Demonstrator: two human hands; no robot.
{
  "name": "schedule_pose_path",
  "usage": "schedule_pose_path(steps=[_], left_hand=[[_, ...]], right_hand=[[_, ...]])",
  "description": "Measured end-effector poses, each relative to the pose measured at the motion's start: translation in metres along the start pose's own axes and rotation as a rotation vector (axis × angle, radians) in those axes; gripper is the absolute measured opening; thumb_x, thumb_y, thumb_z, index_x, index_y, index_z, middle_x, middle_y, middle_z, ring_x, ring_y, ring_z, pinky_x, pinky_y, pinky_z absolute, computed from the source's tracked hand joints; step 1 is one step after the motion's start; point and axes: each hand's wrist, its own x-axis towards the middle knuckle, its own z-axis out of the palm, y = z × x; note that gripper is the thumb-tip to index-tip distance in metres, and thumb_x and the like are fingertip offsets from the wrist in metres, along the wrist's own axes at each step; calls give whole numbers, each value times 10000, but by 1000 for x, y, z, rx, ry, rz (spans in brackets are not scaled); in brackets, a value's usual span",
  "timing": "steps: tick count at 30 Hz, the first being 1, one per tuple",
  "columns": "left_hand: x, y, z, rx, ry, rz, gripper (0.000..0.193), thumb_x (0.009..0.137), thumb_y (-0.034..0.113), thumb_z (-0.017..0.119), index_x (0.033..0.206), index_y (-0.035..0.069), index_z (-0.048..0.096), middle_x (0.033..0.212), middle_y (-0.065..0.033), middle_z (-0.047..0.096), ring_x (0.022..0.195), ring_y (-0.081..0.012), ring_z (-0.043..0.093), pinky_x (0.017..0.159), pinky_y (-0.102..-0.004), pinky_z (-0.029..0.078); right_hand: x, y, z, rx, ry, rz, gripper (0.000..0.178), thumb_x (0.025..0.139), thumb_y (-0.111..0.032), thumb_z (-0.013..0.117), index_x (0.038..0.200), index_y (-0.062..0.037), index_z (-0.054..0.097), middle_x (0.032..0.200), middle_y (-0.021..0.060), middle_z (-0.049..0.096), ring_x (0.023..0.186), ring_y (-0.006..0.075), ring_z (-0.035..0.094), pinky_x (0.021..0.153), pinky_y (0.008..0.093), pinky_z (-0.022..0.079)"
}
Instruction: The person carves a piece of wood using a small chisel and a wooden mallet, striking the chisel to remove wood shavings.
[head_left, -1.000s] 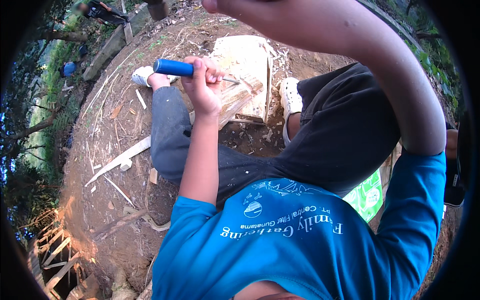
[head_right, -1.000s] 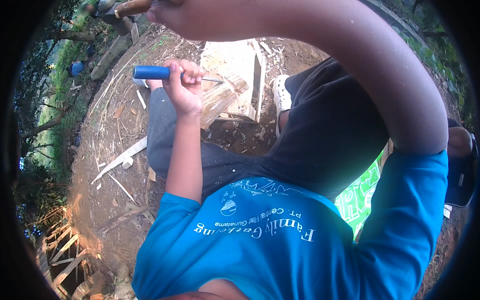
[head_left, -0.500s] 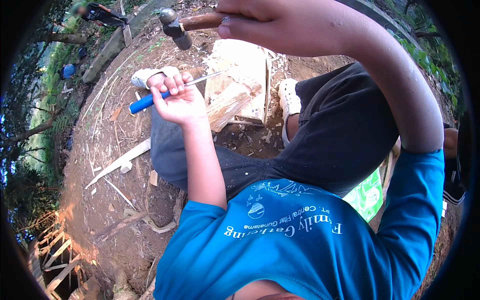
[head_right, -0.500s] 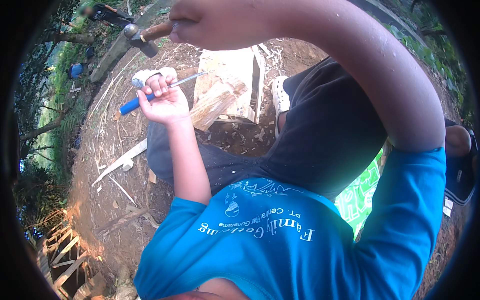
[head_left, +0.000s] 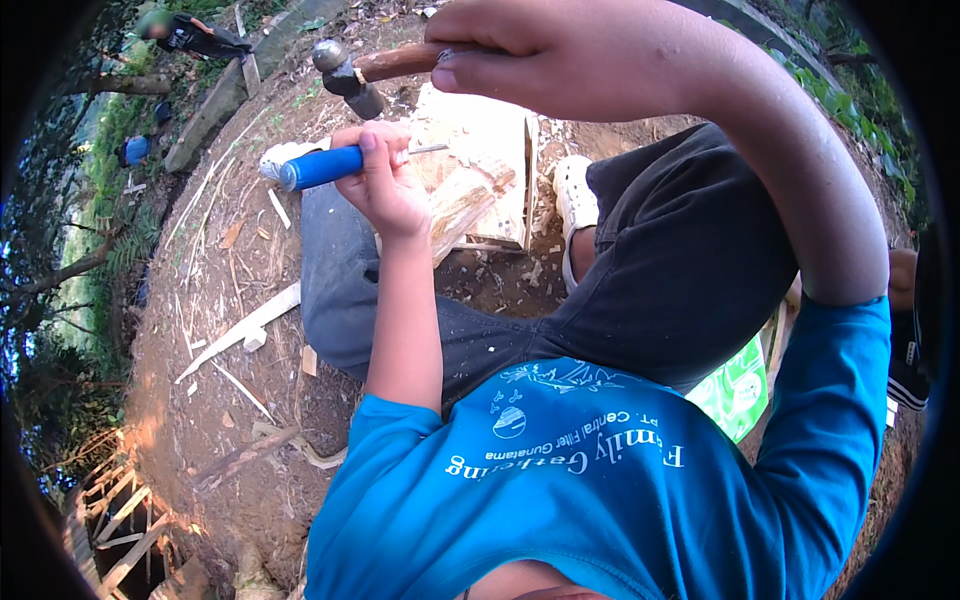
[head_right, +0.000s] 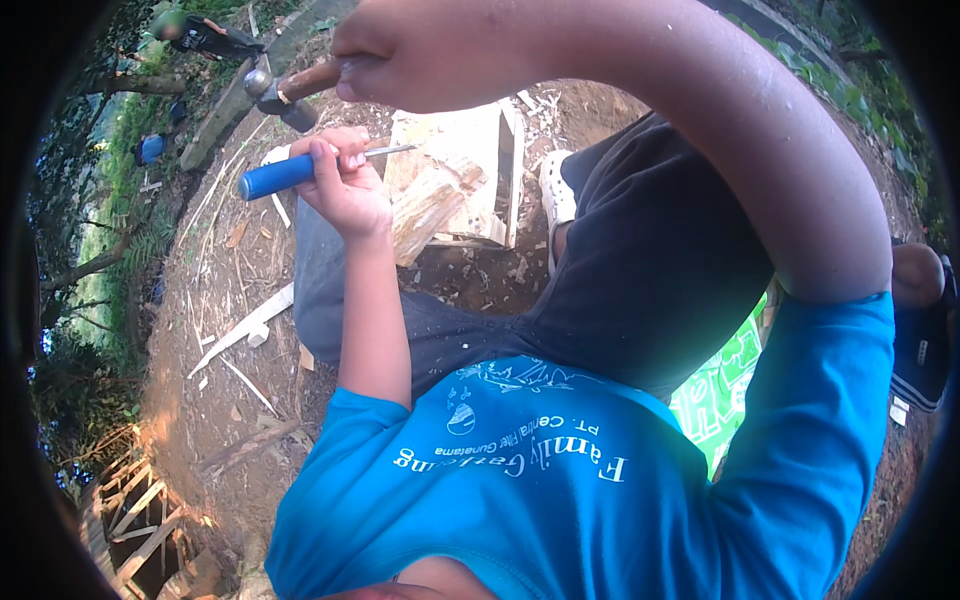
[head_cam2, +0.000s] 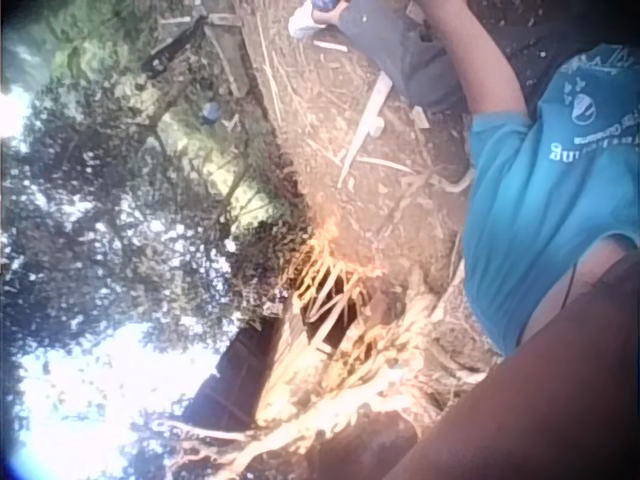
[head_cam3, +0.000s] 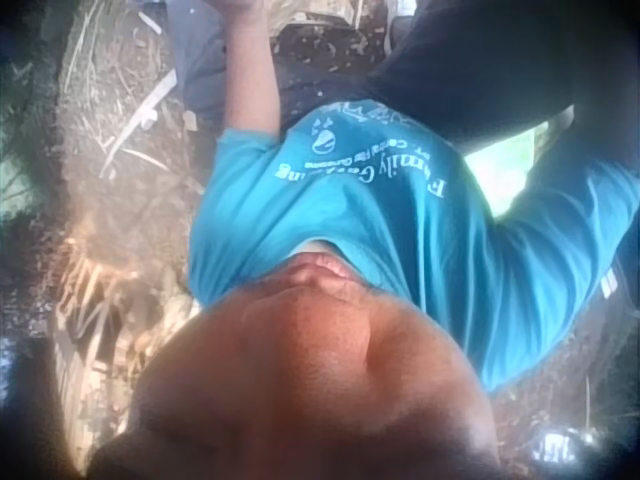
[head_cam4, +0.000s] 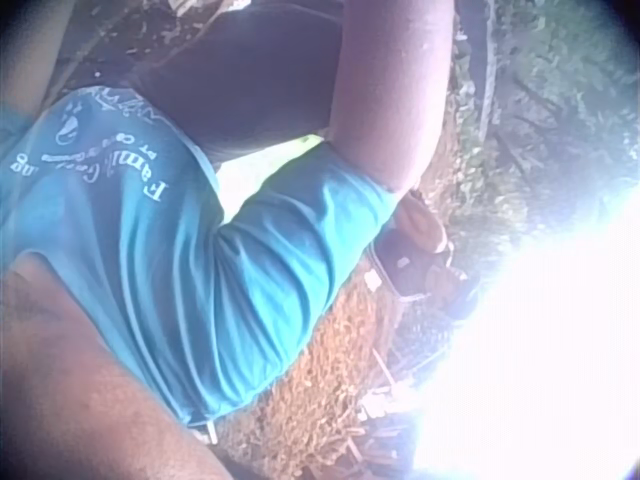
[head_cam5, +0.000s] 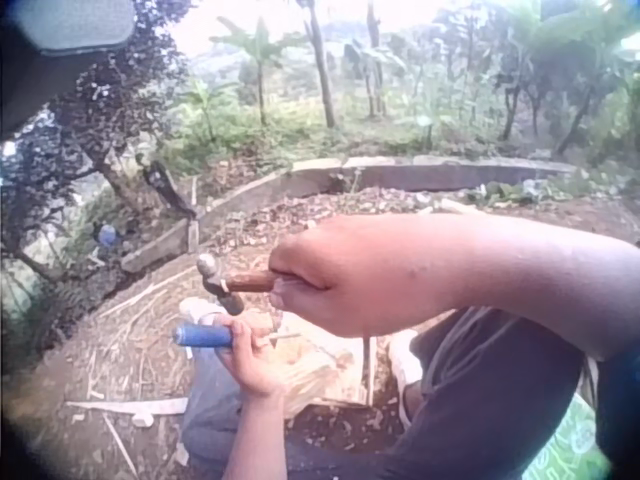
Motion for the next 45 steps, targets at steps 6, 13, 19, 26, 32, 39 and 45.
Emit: schedule_pose_path(steps=[6,13,19,26,32,39,45], left_hand=[[-14,6,12,-57,-100,-199,206,1063,201,582,913,88,498,720,2,467,675,-108,427,726,-318,438],[-10,-3,21,-60,-184,-280,215,1046,236,639,939,75,545,764,3,526,704,-87,476,704,-281,431],[-18,2,23,146,-249,-325,170,1027,231,679,986,111,565,840,60,524,736,-16,445,658,-205,371],[-14,15,39,431,-426,-375,353,1023,233,657,1253,2,522,1048,-110,635,973,-188,629,857,-339,492],[3,45,20,807,-344,-38,861,881,381,819,1470,-4,324,1332,-190,456,1259,-294,468,1051,-431,398],[43,202,6,480,-80,404,928,952,720,520,1424,-73,422,1316,-169,541,1108,-245,562,985,-388,448],[59,310,27,121,-803,590,1023,938,798,410,1549,-14,288,1426,-232,504,1233,-366,536,1096,-497,414]], right_hand=[[-8,12,-7,69,-41,-106,372,1076,-227,437,939,70,614,729,153,624,638,266,590,683,427,534],[-22,32,7,22,247,-308,353,1066,-227,463,899,52,602,706,147,589,646,268,577,684,430,516],[10,40,23,-73,458,-433,358,984,-366,662,1038,-13,636,780,98,595,672,221,600,643,361,495],[32,55,43,-54,481,-396,437,850,-388,807,1002,-12,644,842,160,672,815,335,685,735,426,529],[29,48,34,-25,431,-344,359,865,-326,780,993,-18,649,818,148,663,780,330,667,718,424,509],[25,37,32,7,419,-260,328,875,-313,787,914,-43,605,787,118,646,744,290,642,709,418,480],[24,45,34,4,442,-253,355,881,-360,791,939,-50,627,739,91,607,682,230,600,646,383,454]])
